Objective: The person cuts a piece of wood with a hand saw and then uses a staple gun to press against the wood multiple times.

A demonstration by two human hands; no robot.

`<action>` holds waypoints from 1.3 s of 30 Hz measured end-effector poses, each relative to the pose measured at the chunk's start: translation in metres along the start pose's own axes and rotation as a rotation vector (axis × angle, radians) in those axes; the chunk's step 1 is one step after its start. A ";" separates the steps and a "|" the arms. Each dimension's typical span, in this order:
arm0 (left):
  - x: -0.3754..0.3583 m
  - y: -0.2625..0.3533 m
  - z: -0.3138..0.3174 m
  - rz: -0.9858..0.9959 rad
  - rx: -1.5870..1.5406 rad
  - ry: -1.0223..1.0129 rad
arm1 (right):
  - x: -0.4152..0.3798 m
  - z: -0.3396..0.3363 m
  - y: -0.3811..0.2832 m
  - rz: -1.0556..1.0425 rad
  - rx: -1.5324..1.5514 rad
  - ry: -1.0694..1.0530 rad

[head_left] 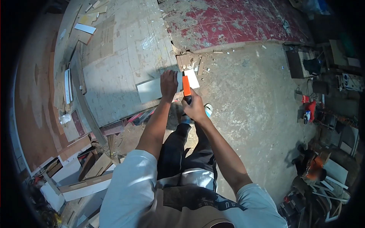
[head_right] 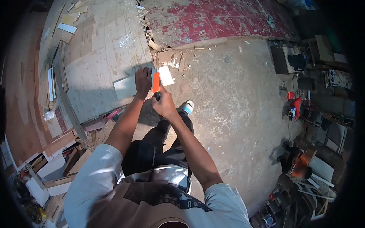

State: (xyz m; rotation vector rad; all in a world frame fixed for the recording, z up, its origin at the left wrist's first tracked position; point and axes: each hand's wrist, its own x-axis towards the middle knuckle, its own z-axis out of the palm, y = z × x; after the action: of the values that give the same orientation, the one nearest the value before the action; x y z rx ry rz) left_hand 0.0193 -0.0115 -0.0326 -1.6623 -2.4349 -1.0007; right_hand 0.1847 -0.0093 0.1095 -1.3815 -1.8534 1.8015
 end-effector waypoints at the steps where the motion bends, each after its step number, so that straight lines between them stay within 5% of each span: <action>1: -0.002 0.001 0.000 -0.026 0.009 -0.012 | -0.006 0.000 0.005 0.010 0.005 0.005; 3: 0.006 0.002 0.001 -0.044 0.018 -0.003 | -0.016 -0.007 0.013 -0.159 -0.011 0.132; 13: -0.002 0.002 -0.001 0.003 -0.089 0.008 | -0.171 -0.026 0.003 -0.058 0.053 0.026; 18: 0.012 0.002 -0.005 0.092 -0.164 0.040 | -0.071 -0.004 0.025 -0.258 0.034 0.170; 21: 0.000 0.003 -0.001 -0.001 -0.022 -0.002 | -0.014 -0.006 0.021 -0.182 0.048 0.110; 32: -0.012 0.008 -0.002 0.084 -0.068 -0.062 | -0.041 0.007 0.034 -0.055 0.100 0.140; 39: -0.003 0.007 0.001 0.005 0.033 0.000 | -0.024 -0.020 -0.034 0.070 0.187 0.006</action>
State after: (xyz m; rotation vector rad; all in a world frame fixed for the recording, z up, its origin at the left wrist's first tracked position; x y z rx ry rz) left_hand 0.0272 -0.0113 -0.0310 -1.6581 -2.4321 -0.9543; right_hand 0.1956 -0.0069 0.1545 -1.3968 -1.6041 1.9457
